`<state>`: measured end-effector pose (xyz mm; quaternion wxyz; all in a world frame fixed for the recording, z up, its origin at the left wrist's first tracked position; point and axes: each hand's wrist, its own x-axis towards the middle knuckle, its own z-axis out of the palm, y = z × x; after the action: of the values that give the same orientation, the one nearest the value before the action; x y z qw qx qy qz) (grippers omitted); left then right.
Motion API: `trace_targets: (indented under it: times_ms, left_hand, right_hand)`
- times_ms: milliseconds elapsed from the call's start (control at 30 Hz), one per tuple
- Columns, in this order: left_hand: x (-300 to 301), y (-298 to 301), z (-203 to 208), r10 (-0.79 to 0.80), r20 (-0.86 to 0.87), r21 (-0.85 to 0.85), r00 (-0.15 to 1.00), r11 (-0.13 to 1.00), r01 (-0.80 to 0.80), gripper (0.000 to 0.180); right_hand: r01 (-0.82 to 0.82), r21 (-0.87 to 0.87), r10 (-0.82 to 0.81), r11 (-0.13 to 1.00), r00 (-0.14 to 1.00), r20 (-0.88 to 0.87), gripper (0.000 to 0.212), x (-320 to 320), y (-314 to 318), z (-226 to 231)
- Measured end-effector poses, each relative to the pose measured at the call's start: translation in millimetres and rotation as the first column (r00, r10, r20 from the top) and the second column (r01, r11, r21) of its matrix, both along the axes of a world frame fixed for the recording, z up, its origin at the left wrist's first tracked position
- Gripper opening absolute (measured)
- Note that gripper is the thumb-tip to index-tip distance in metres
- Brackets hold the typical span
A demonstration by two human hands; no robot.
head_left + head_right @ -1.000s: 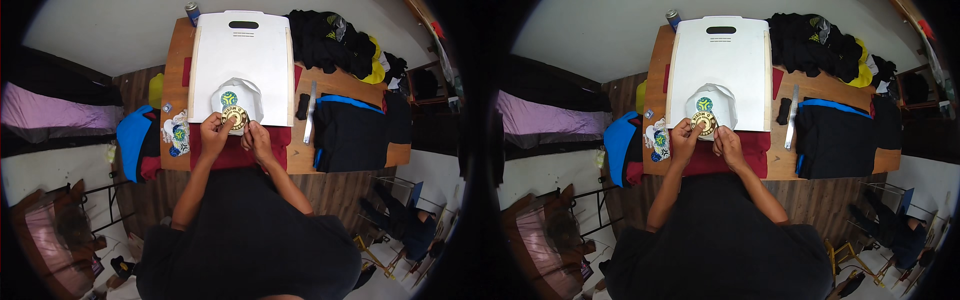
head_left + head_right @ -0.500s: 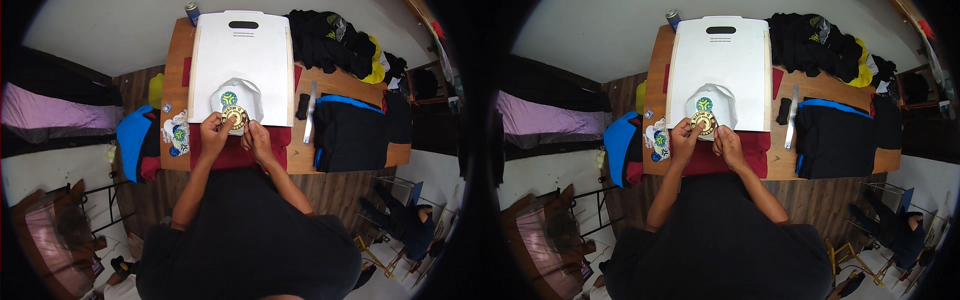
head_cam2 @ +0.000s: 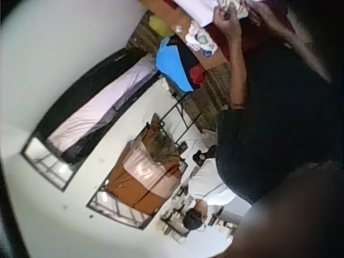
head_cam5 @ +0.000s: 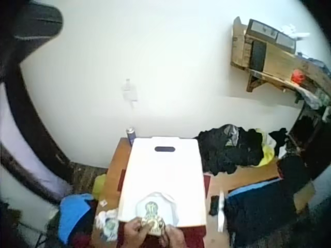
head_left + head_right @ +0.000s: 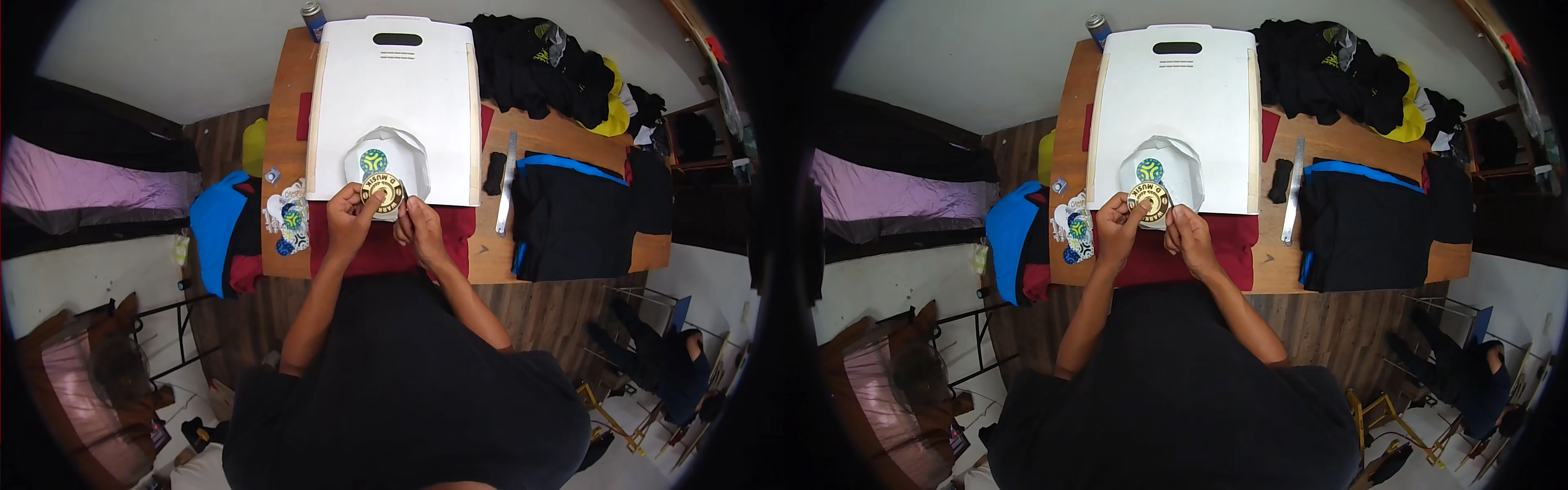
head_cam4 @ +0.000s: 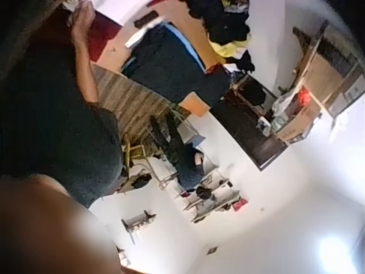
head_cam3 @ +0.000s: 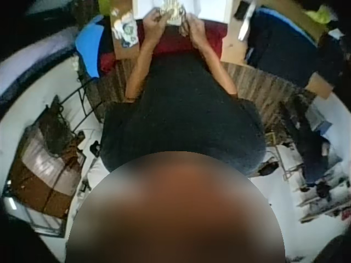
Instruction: Peel small pieces of excess material or decals from a sheet for garment printing.
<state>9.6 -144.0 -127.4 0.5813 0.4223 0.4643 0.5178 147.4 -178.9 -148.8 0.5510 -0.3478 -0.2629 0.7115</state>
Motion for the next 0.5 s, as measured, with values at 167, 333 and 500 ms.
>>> trace_targets:
  times_ms: [167, 333, 500]
  left_hand:
    - [-0.8, 0.4, -4.1, 0.004, -0.010, -0.007, 1.000, 1.000, -0.004, 0.008]
    - [0.0, 0.8, -4.4, 0.011, -0.017, 0.000, 1.000, 1.000, -0.011, 0.008]
    - [0.4, 1.1, -3.2, 0.011, -0.013, -0.010, 1.000, 1.000, -0.011, 0.007]
  right_hand:
    - [-0.003, -0.008, 0.003, 1.000, 1.000, 0.008, 0.032, 0.0, 0.1, 1.0]
    - [-0.001, -0.012, 0.001, 1.000, 1.000, 0.010, 0.032, 0.0, 0.6, 1.8]
    - [-0.006, 0.012, 0.005, 1.000, 1.000, 0.025, 0.032, 1.0, 0.3, -1.9]
